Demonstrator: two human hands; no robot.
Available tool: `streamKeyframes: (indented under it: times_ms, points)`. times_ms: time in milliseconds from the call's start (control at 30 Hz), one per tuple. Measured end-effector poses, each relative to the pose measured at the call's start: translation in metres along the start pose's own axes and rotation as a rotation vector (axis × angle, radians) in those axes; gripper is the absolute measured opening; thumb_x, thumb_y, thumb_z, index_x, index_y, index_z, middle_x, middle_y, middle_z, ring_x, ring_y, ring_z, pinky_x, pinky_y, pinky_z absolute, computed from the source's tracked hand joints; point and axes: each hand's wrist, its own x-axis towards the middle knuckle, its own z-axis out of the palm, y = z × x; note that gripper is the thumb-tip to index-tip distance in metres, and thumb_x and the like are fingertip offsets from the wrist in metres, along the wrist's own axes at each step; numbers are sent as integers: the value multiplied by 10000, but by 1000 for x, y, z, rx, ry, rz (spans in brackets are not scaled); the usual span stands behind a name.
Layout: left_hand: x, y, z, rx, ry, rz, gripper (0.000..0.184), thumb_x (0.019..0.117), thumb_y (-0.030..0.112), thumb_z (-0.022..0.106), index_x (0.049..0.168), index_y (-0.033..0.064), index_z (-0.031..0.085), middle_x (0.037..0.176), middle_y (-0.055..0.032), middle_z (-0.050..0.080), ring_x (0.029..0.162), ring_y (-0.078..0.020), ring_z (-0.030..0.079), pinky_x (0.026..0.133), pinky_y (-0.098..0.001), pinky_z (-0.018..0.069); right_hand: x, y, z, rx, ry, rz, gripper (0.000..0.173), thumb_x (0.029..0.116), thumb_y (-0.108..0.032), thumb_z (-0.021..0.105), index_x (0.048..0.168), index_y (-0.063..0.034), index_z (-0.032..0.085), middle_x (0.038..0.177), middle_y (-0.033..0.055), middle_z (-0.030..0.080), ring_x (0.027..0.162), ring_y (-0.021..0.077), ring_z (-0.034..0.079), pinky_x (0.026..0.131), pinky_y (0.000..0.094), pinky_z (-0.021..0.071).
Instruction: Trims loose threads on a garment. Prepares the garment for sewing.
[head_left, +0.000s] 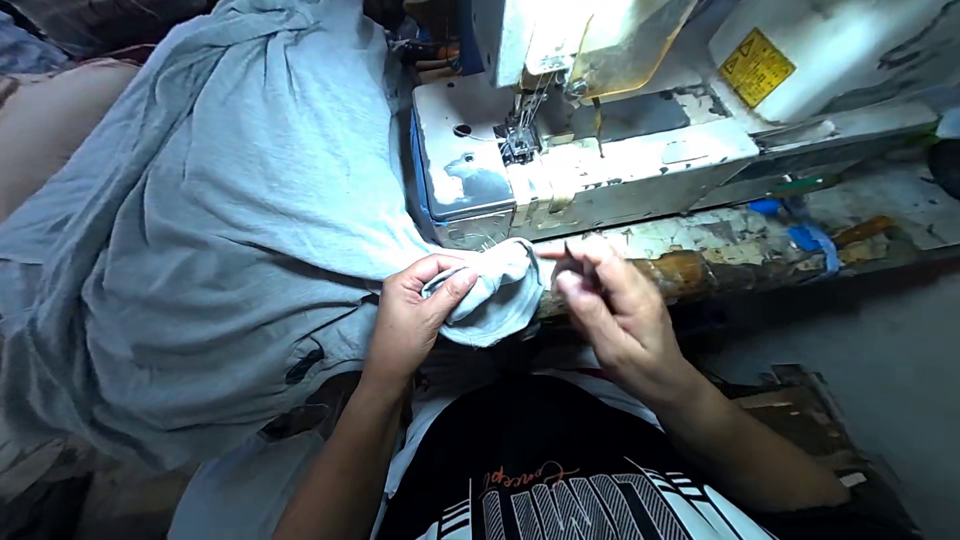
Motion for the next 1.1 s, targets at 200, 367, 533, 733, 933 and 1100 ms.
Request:
streamKeyframes:
  times_ms: [200,367,533,733,933,1100]
  points:
    - [0,4,5,5,-43,-73,153,1007,51,586,1007,54,739,899,12,732,737,-20,665,670,-180,562,-13,3,14,359,-258,380,271,1087,-200,465,1192,-79,684,788,-39,605,527,-18,534,466,142,487]
    - [-1,5,3,-4,-34,-81,157,1011,53,579,1015,54,736,859,12,719,707,-20,650,647,-178,552,-10,5,19,326,-261,408,275,1082,-209,470,1211,-107,690,743,-61,588,500,-27,480,456,127,425]
    - [-1,6,2,-29,-43,-88,172,1016,50,567,1027,51,739,856,4,725,707,-26,658,649,-182,559,-9,6,21,315,-259,423,273,1080,-209,470,1209,-111,691,749,-67,589,512,-33,479,464,126,415]
    - [0,5,2,-66,-39,-102,174,1015,43,564,1034,45,738,860,-6,729,724,-34,668,665,-192,569,-9,7,23,321,-253,436,268,1079,-207,475,1207,-113,691,743,-74,585,507,-38,467,462,125,406]
    - [0,4,3,-100,-26,-98,122,981,39,627,1013,47,744,871,-6,737,721,-34,672,666,-189,573,-10,8,25,353,-249,441,266,1081,-210,478,1210,-107,686,740,-80,585,507,-42,460,461,118,398]
    - [1,5,3,-116,-19,-110,116,971,33,641,1005,47,751,897,-17,740,729,-40,674,669,-195,576,-9,6,24,361,-255,401,264,1081,-207,475,1197,-101,688,747,-84,580,525,-50,457,479,111,391]
